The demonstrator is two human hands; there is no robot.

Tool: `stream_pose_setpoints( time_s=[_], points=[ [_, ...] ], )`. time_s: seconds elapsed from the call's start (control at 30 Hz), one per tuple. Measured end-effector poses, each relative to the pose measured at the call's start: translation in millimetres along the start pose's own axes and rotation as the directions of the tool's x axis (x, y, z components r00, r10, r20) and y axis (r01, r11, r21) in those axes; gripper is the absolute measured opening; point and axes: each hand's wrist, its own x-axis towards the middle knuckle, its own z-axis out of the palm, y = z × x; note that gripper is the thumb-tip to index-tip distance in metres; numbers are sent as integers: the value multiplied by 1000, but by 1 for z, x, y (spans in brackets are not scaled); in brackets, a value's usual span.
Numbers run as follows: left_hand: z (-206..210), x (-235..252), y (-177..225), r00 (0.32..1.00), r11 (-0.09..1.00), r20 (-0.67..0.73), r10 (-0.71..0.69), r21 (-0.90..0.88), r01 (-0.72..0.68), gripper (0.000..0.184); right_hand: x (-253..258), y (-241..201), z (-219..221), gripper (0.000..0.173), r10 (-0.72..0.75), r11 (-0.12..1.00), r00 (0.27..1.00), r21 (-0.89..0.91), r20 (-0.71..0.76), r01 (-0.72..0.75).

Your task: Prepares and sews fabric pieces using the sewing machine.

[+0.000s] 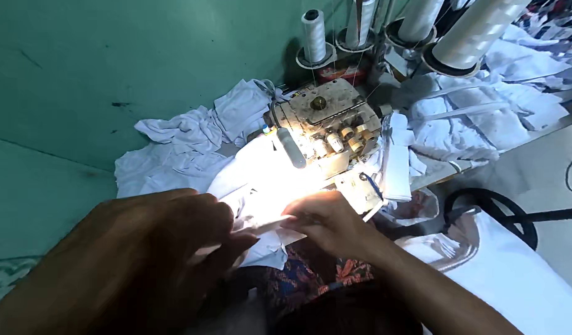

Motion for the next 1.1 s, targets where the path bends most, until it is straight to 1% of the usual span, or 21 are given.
stream_pose_setpoints(
  time_s=[0.1,0.2,0.27,0.37,0.47,0.53,0.6,0.8,0.93,1.0,1.07,1.1],
  points=[
    [15,12,-20,1000,996,-2,-5,87,5,44,-53,13,1,29,127,989,987,-61,-103,-134],
    [37,29,-47,998,995,62,-9,101,3,49,-96,26,11,27,222,966,957,-88,-186,-241],
    [46,36,-64,994,997,105,-16,74,8,46,-106,31,15,23,250,961,944,-65,-216,-269],
    [50,38,-87,994,998,101,-39,45,34,41,-92,40,16,26,243,964,939,-50,-244,-262],
    [46,38,-99,997,997,28,-72,17,72,39,-67,52,13,34,228,968,939,-45,-257,-247],
    [38,43,-91,995,995,-9,-103,10,104,38,-52,58,12,37,222,971,940,-25,-260,-237],
    [33,49,-80,993,993,-20,-118,-5,118,37,-41,61,12,35,219,974,941,2,-259,-226],
    [48,54,-70,999,995,-18,-29,-99,27,29,-25,67,13,30,236,970,933,18,-271,-241],
    [56,55,-67,999,990,-22,-25,-142,22,25,-18,64,11,27,271,963,927,64,-259,-263],
    [49,56,-63,999,991,-30,-26,-129,22,24,-20,64,12,28,272,962,899,110,-344,-250],
    [35,58,-58,997,996,-45,-64,-68,61,30,-24,69,17,35,260,965,833,113,-488,-235],
    [28,58,-56,994,995,-52,-94,-36,92,32,-24,72,19,36,277,959,797,105,-537,-262]
  ],
)
